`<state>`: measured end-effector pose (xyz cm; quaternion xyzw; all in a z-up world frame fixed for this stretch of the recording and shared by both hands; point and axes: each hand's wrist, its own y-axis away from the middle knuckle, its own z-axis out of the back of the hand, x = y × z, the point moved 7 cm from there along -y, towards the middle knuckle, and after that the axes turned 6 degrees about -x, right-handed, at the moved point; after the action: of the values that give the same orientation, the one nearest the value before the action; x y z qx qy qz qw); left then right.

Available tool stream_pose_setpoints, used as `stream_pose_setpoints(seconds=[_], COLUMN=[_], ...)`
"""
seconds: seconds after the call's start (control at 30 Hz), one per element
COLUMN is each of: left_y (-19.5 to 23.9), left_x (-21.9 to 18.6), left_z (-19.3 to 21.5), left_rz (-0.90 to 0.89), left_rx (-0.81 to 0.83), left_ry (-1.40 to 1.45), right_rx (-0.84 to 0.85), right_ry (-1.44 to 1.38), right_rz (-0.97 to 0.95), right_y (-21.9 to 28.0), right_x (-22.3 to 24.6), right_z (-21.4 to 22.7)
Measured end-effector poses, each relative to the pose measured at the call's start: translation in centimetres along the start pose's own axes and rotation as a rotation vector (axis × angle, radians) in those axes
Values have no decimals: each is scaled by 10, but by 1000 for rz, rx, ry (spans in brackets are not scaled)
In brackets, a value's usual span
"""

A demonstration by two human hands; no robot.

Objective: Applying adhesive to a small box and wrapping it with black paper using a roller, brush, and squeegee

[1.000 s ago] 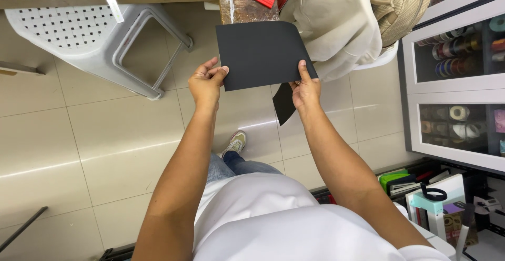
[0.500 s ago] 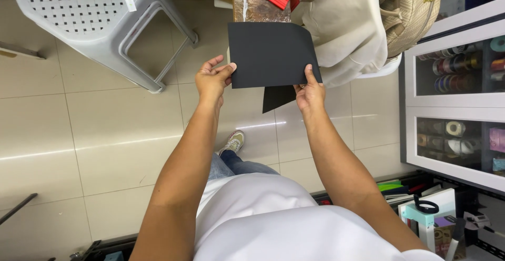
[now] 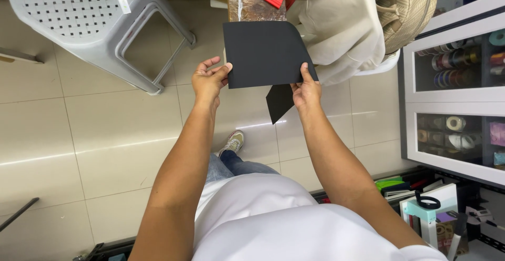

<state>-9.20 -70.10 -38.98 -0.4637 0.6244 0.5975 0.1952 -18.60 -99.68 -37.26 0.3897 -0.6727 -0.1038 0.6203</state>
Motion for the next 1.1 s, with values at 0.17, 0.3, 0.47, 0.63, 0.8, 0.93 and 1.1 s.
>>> stream_pose_setpoints(seconds=[0.17,0.3,0.47,0.63,0.8,0.93,1.1], left_y=[7,14,47,32,39,49,51], left_x=[-3,-4,-4,13,7,-6,-9], left_z=[0,2,7,6,7,2,2], left_rz=[-29,-208,-356,-266,-284,-386,-465], left_rx=[-19,-35,-30,-10,-27,-7,5], left_ry=[9,-100,-394,-338,-340,-405,-458], right_rx=[32,37,200,234,226,248,290], right_ry=[51,62,44,57,83,92,116], right_rz=[10,-10,-104,-71,-36,-5,30], right_y=[0,22,18,23,19,16,8], right_x=[-5,-7,-46,-48,-49,-44,-41], right_z=[1,6,11,4,6,4,9])
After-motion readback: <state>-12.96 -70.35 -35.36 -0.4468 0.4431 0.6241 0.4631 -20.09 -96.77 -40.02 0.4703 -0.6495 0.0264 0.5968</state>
